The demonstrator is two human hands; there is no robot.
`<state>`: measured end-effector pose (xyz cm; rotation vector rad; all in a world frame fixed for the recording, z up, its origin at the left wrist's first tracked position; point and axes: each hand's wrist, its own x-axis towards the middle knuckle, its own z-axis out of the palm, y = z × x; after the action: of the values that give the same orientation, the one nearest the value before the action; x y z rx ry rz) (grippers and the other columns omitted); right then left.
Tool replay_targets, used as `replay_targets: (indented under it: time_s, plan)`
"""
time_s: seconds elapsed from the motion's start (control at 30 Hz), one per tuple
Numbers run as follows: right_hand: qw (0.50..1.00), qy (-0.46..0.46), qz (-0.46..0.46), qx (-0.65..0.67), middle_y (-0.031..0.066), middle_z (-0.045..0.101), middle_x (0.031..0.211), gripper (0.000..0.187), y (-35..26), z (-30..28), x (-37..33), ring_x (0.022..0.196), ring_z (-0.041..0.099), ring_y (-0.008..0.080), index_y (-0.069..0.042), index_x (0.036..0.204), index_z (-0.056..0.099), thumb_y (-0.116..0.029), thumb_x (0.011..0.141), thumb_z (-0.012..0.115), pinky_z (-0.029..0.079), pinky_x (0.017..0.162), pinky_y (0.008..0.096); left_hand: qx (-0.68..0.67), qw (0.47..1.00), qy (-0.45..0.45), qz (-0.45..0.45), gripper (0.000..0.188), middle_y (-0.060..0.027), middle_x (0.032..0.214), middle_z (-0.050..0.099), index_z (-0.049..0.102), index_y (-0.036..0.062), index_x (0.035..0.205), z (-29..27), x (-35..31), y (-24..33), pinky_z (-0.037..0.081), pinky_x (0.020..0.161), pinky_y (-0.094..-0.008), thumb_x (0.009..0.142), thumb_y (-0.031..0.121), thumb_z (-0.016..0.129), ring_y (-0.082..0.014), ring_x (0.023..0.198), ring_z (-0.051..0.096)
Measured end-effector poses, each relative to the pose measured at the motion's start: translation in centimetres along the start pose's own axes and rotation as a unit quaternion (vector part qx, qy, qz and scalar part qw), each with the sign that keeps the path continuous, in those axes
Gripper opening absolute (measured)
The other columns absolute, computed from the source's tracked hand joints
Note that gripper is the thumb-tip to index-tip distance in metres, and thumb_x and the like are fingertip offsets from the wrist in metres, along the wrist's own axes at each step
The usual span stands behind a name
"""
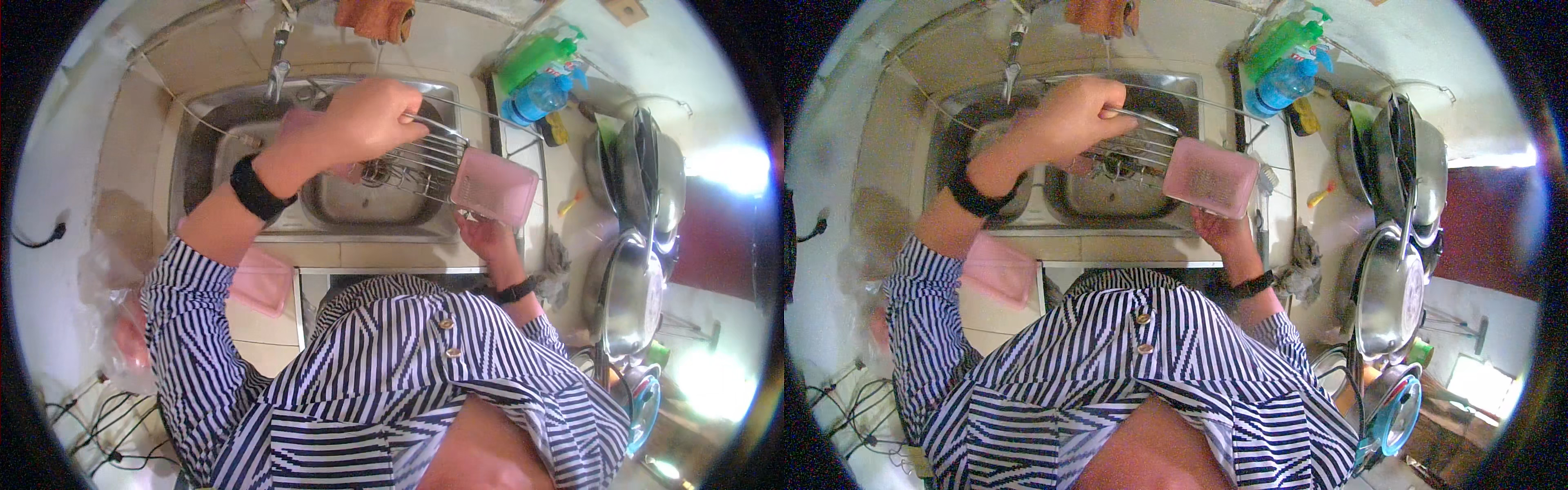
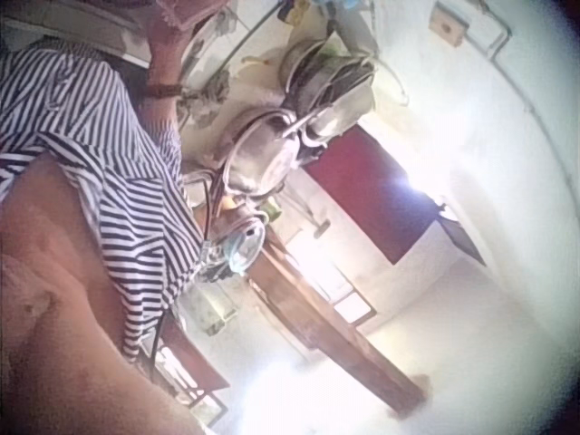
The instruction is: The person assembles a metal dish drying rack by attaching pink plastic components. They then place a pink plastic lid into the rack and move the assembled unit to a countertop.
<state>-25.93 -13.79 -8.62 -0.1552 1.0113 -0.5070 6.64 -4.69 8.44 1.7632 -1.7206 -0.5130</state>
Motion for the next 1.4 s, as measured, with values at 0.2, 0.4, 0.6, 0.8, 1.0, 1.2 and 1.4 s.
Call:
replay_targets:
  time_s: [0.2,0.4,0.6,0.8,1.0,1.2,1.4]
  plan:
    - [0.995,-0.035,0.003,-0.094,0.0140,0.057,0.109,0.054,-1.6,2.9,2.3,0.090,0.059,0.0308,-0.013,0.120,0.050,-0.056,0.090,0.045,0.052,0.065,0.0350,-0.062,0.994,-0.089,-0.009,0.035,-0.0014,0.063,0.048,0.051,0.0015,0.071,-1.6,1.6,-0.6,0.037,0.053,-0.0309,0.083,0.031,0.065,-0.0095,0.061,0.042]
    - [0.990,-0.056,-0.009,-0.125,0.0173,0.059,0.101,0.059,-1.6,4.3,3.9,0.082,0.062,0.0280,-0.009,0.121,0.045,-0.059,0.092,0.033,0.053,0.062,0.0342,-0.089,0.992,-0.090,-0.022,0.030,-0.0004,0.067,0.053,0.057,0.0010,0.079,-2.2,2.0,-1.2,0.040,0.057,-0.0283,0.087,0.029,0.061,-0.0089,0.065,0.046]
    - [0.981,-0.057,-0.001,-0.185,0.0191,0.060,0.107,0.056,-0.9,4.5,4.4,0.088,0.062,0.0312,-0.003,0.123,0.044,-0.051,0.094,0.039,0.051,0.070,0.0384,-0.094,0.990,-0.099,-0.038,0.027,0.0006,0.068,0.055,0.058,0.0011,0.080,-3.3,1.0,-1.8,0.041,0.059,-0.0277,0.088,0.027,0.060,-0.0079,0.067,0.048]
    - [0.963,-0.003,-0.008,-0.269,0.0197,0.060,0.102,0.048,-0.2,5.6,4.1,0.086,0.061,0.0328,-0.002,0.116,0.044,-0.044,0.093,0.044,0.051,0.071,0.0411,-0.139,0.983,-0.077,-0.091,0.025,-0.0046,0.065,0.058,0.060,0.0001,0.079,-3.7,-0.6,-2.7,0.041,0.056,-0.0314,0.083,0.024,0.064,-0.0124,0.061,0.050]
    - [0.904,-0.041,-0.161,-0.395,0.0091,0.063,0.084,0.023,-2.1,7.7,3.3,0.067,0.060,0.0203,-0.003,0.092,0.057,-0.024,0.093,0.049,0.049,0.062,0.0315,-0.064,0.991,-0.073,-0.095,0.021,-0.0046,0.065,0.057,0.060,-0.0012,0.077,-4.4,-3.0,-3.4,0.042,0.059,-0.0290,0.082,0.018,0.062,-0.0103,0.063,0.049]
    - [0.769,-0.110,-0.347,-0.525,0.0025,0.062,0.074,0.020,-5.1,12.1,3.7,0.066,0.055,0.0101,0.000,0.084,0.063,-0.018,0.089,0.056,0.045,0.062,0.0246,-0.021,0.991,-0.044,-0.127,0.020,-0.0088,0.067,0.061,0.062,-0.0014,0.078,-5.5,-5.7,-4.0,0.044,0.060,-0.0295,0.081,0.019,0.063,-0.0132,0.062,0.054]
    - [0.658,-0.148,-0.408,-0.615,0.0026,0.064,0.074,0.017,-5.6,17.3,3.3,0.068,0.054,0.0086,0.001,0.086,0.067,-0.016,0.085,0.064,0.045,0.062,0.0251,0.001,0.993,-0.033,-0.114,0.024,-0.0169,0.067,0.059,0.062,-0.0013,0.080,-6.0,-7.1,-5.9,0.044,0.059,-0.0352,0.077,0.022,0.064,-0.0232,0.060,0.057]
